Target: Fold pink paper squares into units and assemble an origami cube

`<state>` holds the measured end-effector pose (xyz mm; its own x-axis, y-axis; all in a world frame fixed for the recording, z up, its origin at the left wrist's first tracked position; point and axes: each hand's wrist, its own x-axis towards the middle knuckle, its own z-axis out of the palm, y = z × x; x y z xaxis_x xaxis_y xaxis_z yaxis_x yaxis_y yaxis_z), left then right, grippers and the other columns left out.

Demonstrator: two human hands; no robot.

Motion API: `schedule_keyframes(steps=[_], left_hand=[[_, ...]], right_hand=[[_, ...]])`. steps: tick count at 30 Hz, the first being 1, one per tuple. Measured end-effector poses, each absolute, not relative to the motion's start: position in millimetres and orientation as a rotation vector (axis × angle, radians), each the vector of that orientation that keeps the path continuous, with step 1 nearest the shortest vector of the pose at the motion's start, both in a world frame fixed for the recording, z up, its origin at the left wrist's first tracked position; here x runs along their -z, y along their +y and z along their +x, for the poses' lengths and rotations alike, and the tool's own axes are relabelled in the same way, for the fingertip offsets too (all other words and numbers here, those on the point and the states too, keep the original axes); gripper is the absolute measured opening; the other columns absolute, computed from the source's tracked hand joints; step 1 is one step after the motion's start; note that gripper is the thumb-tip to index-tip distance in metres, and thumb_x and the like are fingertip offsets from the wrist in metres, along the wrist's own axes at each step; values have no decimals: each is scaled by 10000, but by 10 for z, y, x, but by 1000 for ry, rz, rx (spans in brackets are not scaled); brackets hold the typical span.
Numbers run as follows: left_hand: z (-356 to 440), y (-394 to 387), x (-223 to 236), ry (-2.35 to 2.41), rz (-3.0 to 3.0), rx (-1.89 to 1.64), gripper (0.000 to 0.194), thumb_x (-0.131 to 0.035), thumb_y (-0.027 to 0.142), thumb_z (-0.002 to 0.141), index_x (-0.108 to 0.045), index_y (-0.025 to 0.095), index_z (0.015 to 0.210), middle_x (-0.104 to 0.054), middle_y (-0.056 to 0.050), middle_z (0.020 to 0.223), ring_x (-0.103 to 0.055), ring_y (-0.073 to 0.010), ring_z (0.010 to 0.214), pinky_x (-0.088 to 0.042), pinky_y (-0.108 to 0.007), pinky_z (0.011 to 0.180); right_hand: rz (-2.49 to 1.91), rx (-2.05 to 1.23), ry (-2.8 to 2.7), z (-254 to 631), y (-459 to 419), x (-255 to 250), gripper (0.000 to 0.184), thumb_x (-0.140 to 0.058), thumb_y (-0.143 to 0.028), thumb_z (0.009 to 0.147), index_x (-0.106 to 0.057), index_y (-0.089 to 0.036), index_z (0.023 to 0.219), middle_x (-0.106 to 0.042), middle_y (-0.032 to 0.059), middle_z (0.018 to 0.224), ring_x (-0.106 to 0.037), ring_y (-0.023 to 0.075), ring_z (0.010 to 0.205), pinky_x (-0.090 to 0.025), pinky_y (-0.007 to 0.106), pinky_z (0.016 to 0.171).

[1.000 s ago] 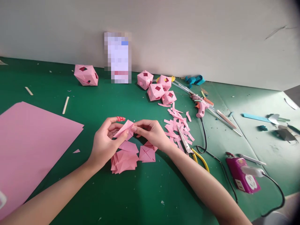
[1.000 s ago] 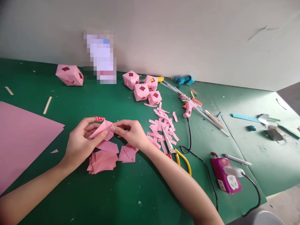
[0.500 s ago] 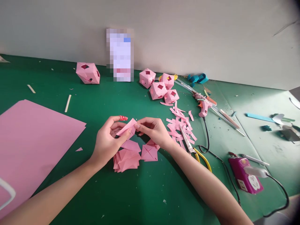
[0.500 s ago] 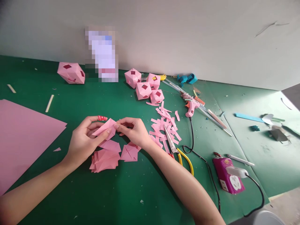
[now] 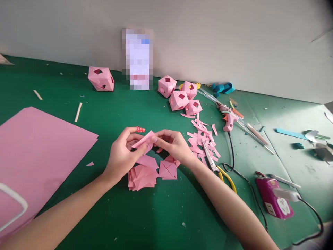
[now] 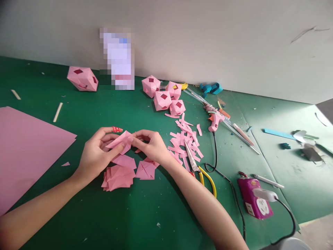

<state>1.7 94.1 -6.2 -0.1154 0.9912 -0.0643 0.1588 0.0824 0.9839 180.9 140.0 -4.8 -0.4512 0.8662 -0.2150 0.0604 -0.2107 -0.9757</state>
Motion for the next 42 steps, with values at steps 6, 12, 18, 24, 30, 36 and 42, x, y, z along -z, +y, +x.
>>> schedule_keyframes(steps=[6,12,18,24,30,36,42], left_hand=[[4,969,99,1429,1230,-1127,401,-767,317,774,-593,213,1121,-739,-25,898,-736,-212,857,-613,-327,754],[-6,985,121,1418,1211,-1093,417,-762,329,779,-590,215,1142,-746,-29,911,-740,-215,833,-609,-342,758],[4,989,61,1417,1119,-1127,417,-774,341,764,-589,207,1114,-744,-33,919,-745,-225,858,-623,-338,739],[-11,986,46,1391,1128,-1112,401,-746,312,781,-593,207,1136,-742,-28,906,-744,-216,843,-620,-337,749],[-7,984,56,1391,1148,-1118,397,-762,311,769,-597,207,1115,-745,-30,904,-739,-211,852,-608,-320,749],[-27,999,106,1421,1143,-1172,404,-776,353,766,-613,208,1106,-756,-49,943,-728,-211,799,-596,-321,689],[-63,1012,136,1403,1108,-1173,430,-773,373,768,-603,213,1129,-758,-50,957,-732,-221,831,-594,-318,689]], right_hand=[[-1153,-1691,-1388,1777,1385,107,376,-749,-524,797,-696,-153,823,-640,11,749,-620,115,654,-593,258,628],[-1179,-1673,-1337,1745,1364,86,419,-768,-562,756,-697,-155,828,-640,7,734,-617,119,654,-603,268,639],[-1174,-1691,-1452,1778,1384,47,406,-757,-543,781,-723,-152,884,-681,36,833,-635,126,725,-601,248,636],[-1178,-1662,-1494,1781,1383,72,388,-728,-541,809,-699,-157,850,-663,23,785,-630,122,686,-600,260,632],[-1203,-1591,-1523,1767,1364,126,347,-701,-510,846,-673,-164,853,-663,18,779,-640,120,661,-592,270,653],[-1185,-1608,-1553,1762,1366,101,349,-700,-514,843,-678,-167,869,-661,20,795,-638,127,706,-593,252,628],[-1196,-1536,-1736,1774,1369,70,301,-626,-447,913,-665,-165,819,-670,22,776,-626,121,669,-560,257,638]])
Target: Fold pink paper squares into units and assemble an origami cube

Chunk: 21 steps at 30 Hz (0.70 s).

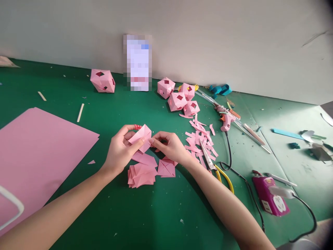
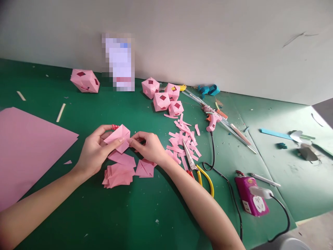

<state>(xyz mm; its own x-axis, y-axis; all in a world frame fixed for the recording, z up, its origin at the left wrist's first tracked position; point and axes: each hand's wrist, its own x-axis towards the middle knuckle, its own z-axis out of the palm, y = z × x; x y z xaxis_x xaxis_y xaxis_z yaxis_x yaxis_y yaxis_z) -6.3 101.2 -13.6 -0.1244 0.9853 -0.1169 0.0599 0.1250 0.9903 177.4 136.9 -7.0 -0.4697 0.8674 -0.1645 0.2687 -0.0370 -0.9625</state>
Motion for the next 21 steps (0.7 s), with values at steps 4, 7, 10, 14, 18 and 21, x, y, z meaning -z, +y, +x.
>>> schedule_keyframes(steps=[4,7,10,14,18,21], left_hand=[[-61,1005,132,1393,1079,-1177,438,-776,372,765,-602,220,1138,-752,-53,977,-729,-218,846,-590,-312,703],[-62,1004,140,1398,1090,-1180,414,-766,367,770,-606,222,1124,-746,-57,983,-725,-226,860,-594,-326,711],[-66,1006,151,1403,1105,-1180,408,-755,355,773,-604,219,1127,-741,-53,966,-721,-225,843,-592,-327,695],[-66,1004,149,1399,1085,-1182,418,-762,347,769,-603,218,1134,-736,-44,947,-709,-206,801,-577,-306,670],[-62,1004,134,1391,1071,-1196,421,-775,344,758,-612,219,1125,-726,-30,918,-695,-185,791,-562,-275,659],[-56,1006,131,1405,1089,-1200,421,-762,344,764,-611,211,1134,-712,-23,881,-682,-172,738,-555,-269,629]], right_hand=[[-1188,-1507,-1757,1773,1360,69,294,-611,-442,925,-644,-172,811,-669,18,771,-625,123,669,-530,262,652],[-1203,-1493,-1803,1776,1355,46,306,-606,-457,926,-652,-174,818,-680,24,777,-619,127,675,-504,258,639],[-1200,-1497,-1851,1784,1357,28,301,-604,-451,929,-659,-174,826,-708,35,802,-625,134,700,-491,257,642],[-1155,-1541,-1839,1798,1365,38,286,-588,-435,941,-654,-172,848,-722,41,819,-637,142,726,-494,268,675],[-1141,-1558,-1850,1803,1367,43,288,-600,-430,933,-650,-168,825,-717,30,798,-590,121,679,-459,252,645],[-1153,-1520,-1881,1787,1357,41,287,-603,-424,930,-648,-167,811,-716,26,789,-560,110,657,-426,239,614]])
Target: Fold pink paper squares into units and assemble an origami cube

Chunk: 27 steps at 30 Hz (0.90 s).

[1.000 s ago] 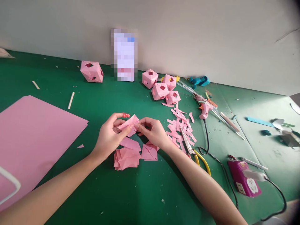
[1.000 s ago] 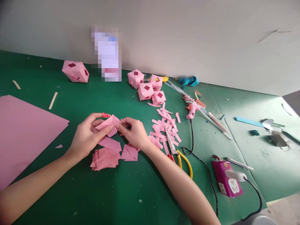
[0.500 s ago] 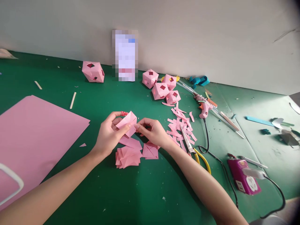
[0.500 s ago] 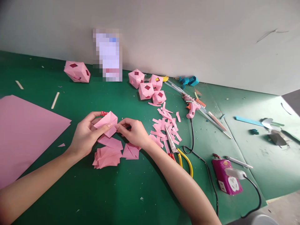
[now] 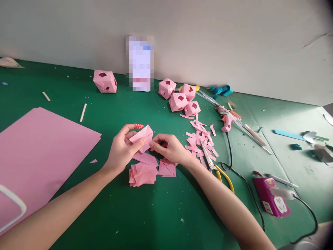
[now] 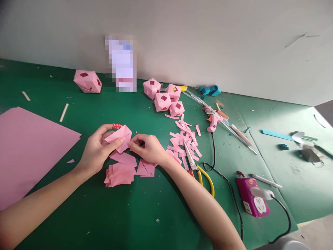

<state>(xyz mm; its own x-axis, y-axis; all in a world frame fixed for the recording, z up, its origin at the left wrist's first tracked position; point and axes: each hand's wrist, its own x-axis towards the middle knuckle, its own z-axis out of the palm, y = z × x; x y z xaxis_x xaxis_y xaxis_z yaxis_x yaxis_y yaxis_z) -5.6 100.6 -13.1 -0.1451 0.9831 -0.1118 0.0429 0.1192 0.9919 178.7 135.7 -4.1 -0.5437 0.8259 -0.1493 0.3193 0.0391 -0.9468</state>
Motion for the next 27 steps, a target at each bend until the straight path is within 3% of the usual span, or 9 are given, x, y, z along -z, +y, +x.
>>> schedule_keyframes(steps=[9,14,19,24,27], left_hand=[[-47,1001,154,1359,1078,-1246,419,-736,336,779,-593,209,1151,-706,-41,972,-705,-197,858,-586,-312,747],[-69,980,114,1297,1131,-1123,435,-722,299,773,-577,226,1176,-678,-16,892,-685,-189,777,-561,-299,665],[-85,971,83,1279,1135,-1040,462,-710,287,779,-558,240,1212,-655,10,811,-636,-158,623,-514,-269,539],[-68,965,66,1302,1128,-1091,474,-725,301,776,-563,212,1212,-727,-50,943,-722,-234,886,-599,-347,748],[-59,956,72,1350,1143,-1119,454,-713,315,798,-558,202,1209,-738,-68,988,-731,-237,885,-603,-371,783]], right_hand=[[-1148,-1447,-1876,1730,1306,72,296,-626,-460,915,-666,-180,830,-686,8,792,-545,103,656,-435,230,609],[-1101,-1639,-1415,1774,1364,66,397,-637,-578,876,-658,-196,981,-664,28,900,-635,141,798,-560,248,657],[-1003,-1760,-1366,1848,1416,94,334,-743,-514,818,-703,-189,886,-674,14,878,-632,119,766,-581,242,692],[-990,-1752,-1415,1863,1395,87,317,-788,-478,787,-720,-191,906,-712,28,924,-653,130,813,-569,249,705],[-1009,-1719,-1468,1855,1389,92,351,-801,-490,765,-714,-185,918,-715,34,916,-657,133,794,-568,264,703]])
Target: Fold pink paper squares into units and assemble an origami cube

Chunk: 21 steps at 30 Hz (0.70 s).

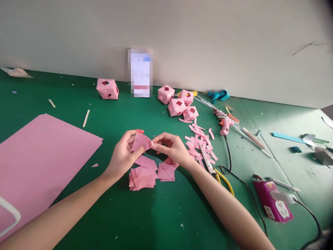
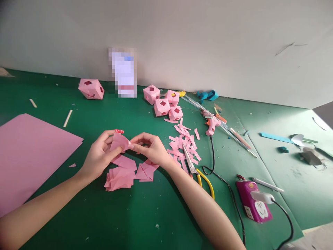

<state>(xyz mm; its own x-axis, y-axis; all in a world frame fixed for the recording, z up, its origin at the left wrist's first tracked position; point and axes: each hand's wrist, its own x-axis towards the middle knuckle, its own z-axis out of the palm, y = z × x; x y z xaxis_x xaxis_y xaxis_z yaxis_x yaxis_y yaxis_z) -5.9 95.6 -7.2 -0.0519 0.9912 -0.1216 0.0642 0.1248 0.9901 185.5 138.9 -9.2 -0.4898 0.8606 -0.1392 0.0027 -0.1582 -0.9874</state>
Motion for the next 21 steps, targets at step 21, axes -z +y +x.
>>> schedule_keyframes(steps=[21], left_hand=[[-49,894,110,1307,1211,-1132,437,-747,362,798,-587,219,1179,-727,-88,1088,-717,-268,1028,-606,-376,846]], right_hand=[[-1081,-1819,-1486,1877,1419,93,408,-891,-457,645,-649,-160,785,-654,-18,709,-573,91,626,-454,217,574]])
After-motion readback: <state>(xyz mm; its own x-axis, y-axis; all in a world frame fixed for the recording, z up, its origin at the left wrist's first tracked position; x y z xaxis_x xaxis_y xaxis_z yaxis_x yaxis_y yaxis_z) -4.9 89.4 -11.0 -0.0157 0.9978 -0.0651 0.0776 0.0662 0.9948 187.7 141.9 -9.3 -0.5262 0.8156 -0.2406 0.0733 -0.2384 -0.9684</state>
